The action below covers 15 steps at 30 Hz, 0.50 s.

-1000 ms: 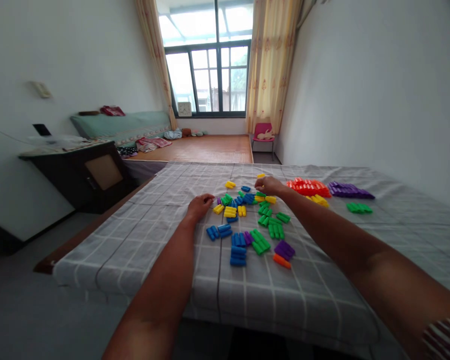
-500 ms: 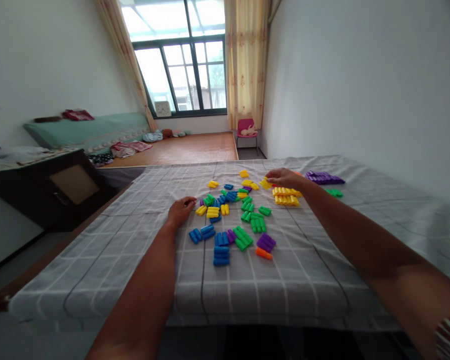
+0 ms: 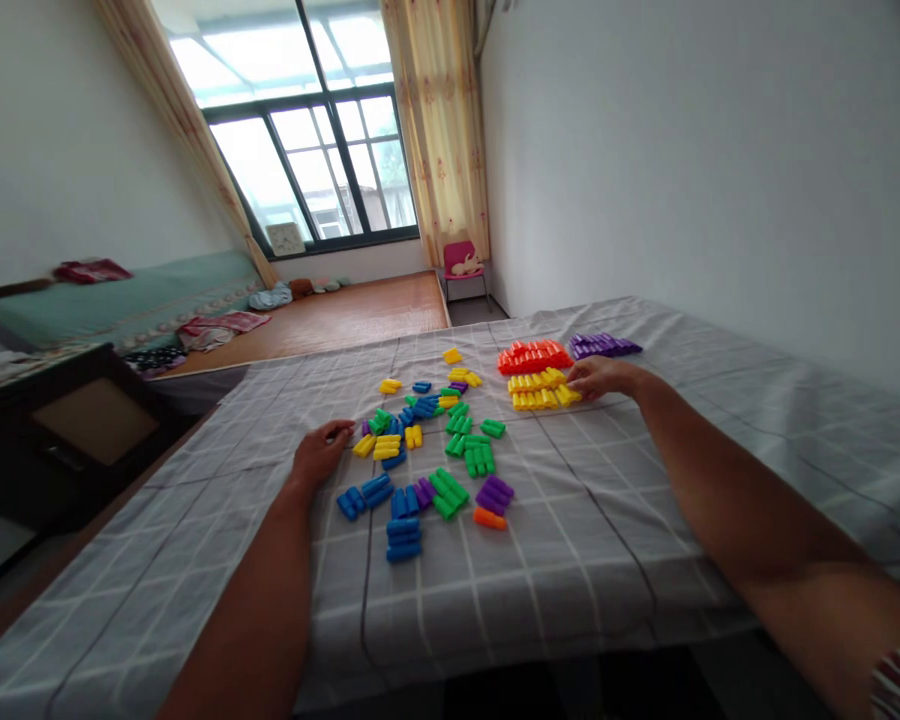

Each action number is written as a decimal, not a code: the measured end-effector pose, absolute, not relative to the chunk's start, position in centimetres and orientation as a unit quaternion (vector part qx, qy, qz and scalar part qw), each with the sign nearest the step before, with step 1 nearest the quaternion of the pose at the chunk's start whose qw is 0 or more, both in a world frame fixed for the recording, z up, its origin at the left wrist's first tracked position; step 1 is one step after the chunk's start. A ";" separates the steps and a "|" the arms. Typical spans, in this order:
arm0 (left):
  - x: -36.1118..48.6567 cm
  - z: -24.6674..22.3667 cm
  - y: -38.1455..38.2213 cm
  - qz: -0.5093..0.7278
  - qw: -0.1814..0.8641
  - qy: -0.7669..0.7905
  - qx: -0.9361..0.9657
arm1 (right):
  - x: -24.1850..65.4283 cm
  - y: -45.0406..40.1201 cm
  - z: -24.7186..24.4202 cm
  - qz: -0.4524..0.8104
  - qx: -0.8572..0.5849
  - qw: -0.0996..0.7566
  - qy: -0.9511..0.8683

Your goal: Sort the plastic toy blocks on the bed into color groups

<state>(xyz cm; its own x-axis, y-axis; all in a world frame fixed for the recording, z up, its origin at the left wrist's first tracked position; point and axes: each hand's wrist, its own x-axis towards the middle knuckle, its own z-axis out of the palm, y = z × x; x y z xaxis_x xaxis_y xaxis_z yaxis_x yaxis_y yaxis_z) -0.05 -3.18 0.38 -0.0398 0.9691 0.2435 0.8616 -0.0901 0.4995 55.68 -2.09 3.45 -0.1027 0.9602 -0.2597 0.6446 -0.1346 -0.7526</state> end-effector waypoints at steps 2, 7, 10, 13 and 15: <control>-0.1 0.4 -3.2 0.273 0.097 0.666 0.687 | 55.6 -1.9 3.3 0.394 -0.644 0.191 -0.627; -0.2 0.3 -3.1 0.270 0.094 0.663 0.692 | 55.8 -2.0 3.3 0.311 -0.681 0.127 -0.651; -0.3 0.2 -3.1 0.267 0.092 0.663 0.693 | 54.9 -2.6 3.4 0.243 -0.670 0.056 -0.700; -0.2 0.2 -3.1 0.265 0.092 0.665 0.693 | 53.5 -2.9 3.6 0.204 -0.649 0.049 -0.731; -0.1 0.3 -3.2 0.263 0.090 0.667 0.691 | 52.9 -2.9 3.6 0.194 -0.654 0.070 -0.728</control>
